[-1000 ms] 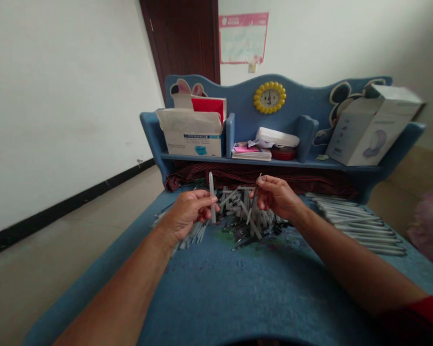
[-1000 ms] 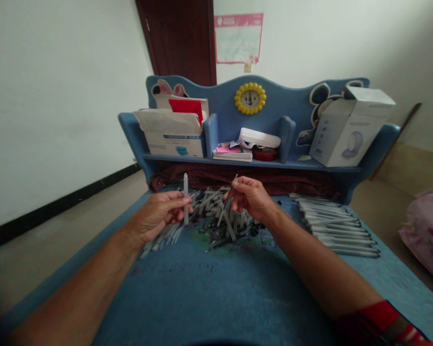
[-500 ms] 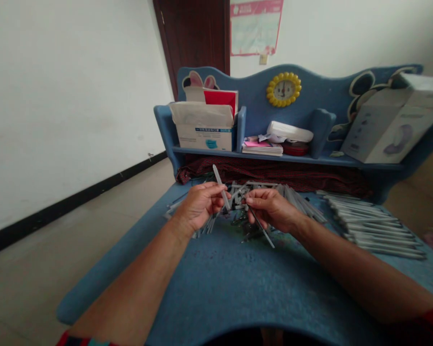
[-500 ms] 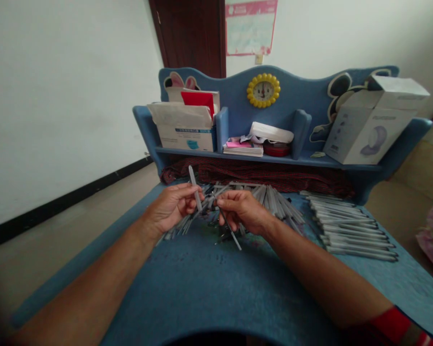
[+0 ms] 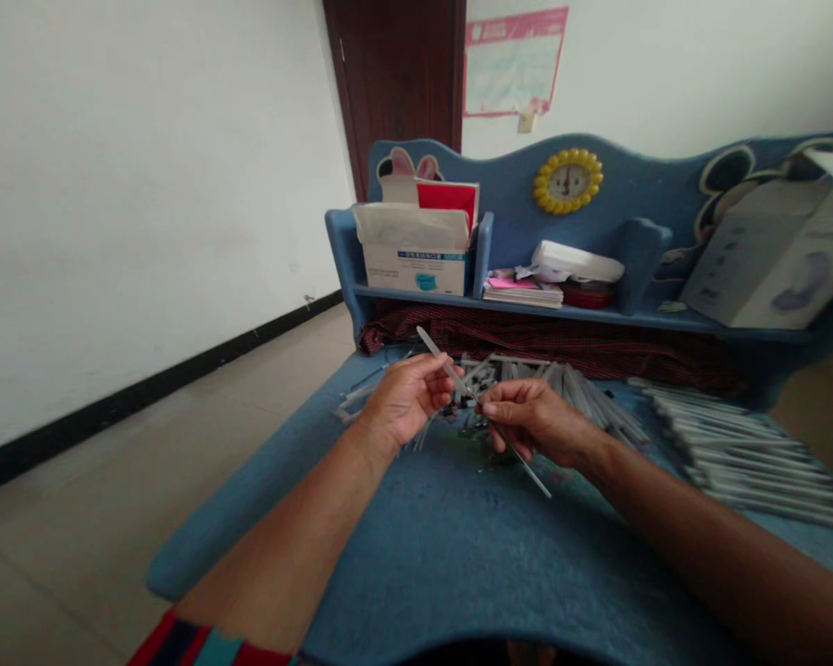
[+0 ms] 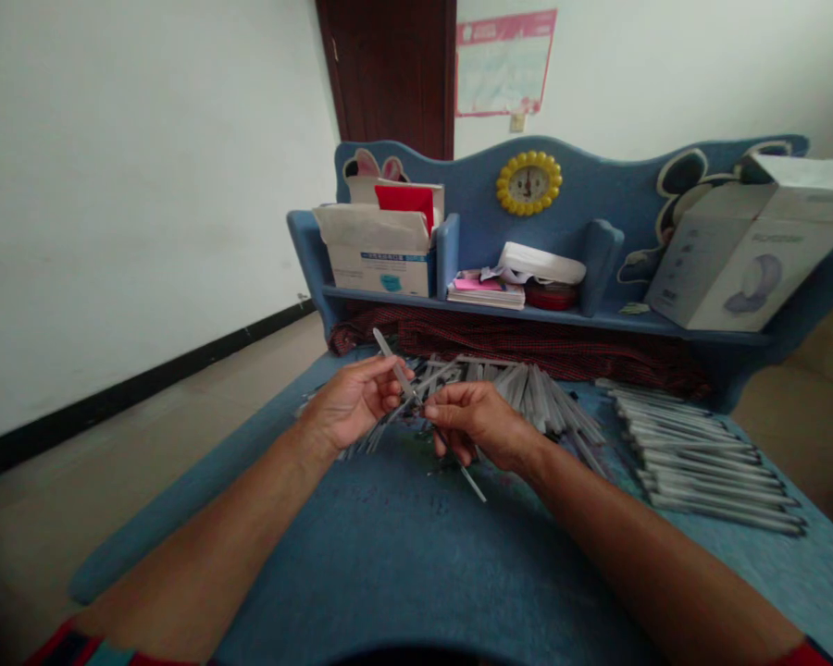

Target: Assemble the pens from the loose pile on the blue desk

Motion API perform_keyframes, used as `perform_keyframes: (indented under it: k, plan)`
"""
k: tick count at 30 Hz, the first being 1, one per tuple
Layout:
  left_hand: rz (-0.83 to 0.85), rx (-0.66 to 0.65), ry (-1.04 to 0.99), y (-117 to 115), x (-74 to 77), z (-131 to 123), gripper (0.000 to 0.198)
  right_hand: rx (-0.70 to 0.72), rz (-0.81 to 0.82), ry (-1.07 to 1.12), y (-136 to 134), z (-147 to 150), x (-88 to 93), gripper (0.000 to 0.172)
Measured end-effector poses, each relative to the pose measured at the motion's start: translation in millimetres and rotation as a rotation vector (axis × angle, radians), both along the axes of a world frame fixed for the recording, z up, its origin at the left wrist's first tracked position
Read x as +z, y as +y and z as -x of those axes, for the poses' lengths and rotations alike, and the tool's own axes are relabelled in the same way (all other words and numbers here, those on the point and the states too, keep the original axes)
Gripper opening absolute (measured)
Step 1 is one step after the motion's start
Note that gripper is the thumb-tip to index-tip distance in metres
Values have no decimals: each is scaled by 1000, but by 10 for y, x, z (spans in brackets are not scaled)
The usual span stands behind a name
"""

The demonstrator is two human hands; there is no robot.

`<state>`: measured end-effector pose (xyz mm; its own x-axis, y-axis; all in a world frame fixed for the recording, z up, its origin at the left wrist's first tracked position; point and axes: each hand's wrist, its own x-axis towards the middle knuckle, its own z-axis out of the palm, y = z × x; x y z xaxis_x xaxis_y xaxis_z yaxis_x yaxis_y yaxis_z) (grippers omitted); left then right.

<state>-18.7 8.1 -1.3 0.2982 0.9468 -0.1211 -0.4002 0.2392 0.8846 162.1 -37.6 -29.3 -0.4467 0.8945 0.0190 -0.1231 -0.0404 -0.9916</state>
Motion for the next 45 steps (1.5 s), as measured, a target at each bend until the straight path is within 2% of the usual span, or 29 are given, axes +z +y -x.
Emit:
perform_keyframes:
  k: [6, 16, 21, 28, 33, 35, 41, 43, 45]
  plan:
    - [11, 40, -19, -7, 22, 2, 8, -10, -3, -16, -16, -4, 8, 26]
    - [14, -9, 45, -43, -63, -67, 9, -101, 38, -35, -8, 38, 54, 30]
    - [-34, -17, 72, -45, -58, -57, 7, -112, 43, -50, 3, -1, 28, 28]
    - [-95, 52, 130, 26, -11, 34, 6, -115, 62, -60, -18, -52, -2, 28]
    - [-212, 154, 315, 101, 11, 119, 10, -103, 73, -69, -46, -109, -20, 30]
    - [-227, 112, 443, 101, -14, 111, 13, -124, 69, -86, -35, -157, -39, 30]
    - [-333, -127, 878, -3, -159, -43, 17, -186, 67, -97, 34, -255, -64, 30]
    - [-323, -165, 919, -26, -182, -74, 17, -182, 59, -93, 38, -257, -50, 30]
    - [-296, -186, 876, -29, -190, -81, 16, -172, 41, -91, 30, -251, -36, 29]
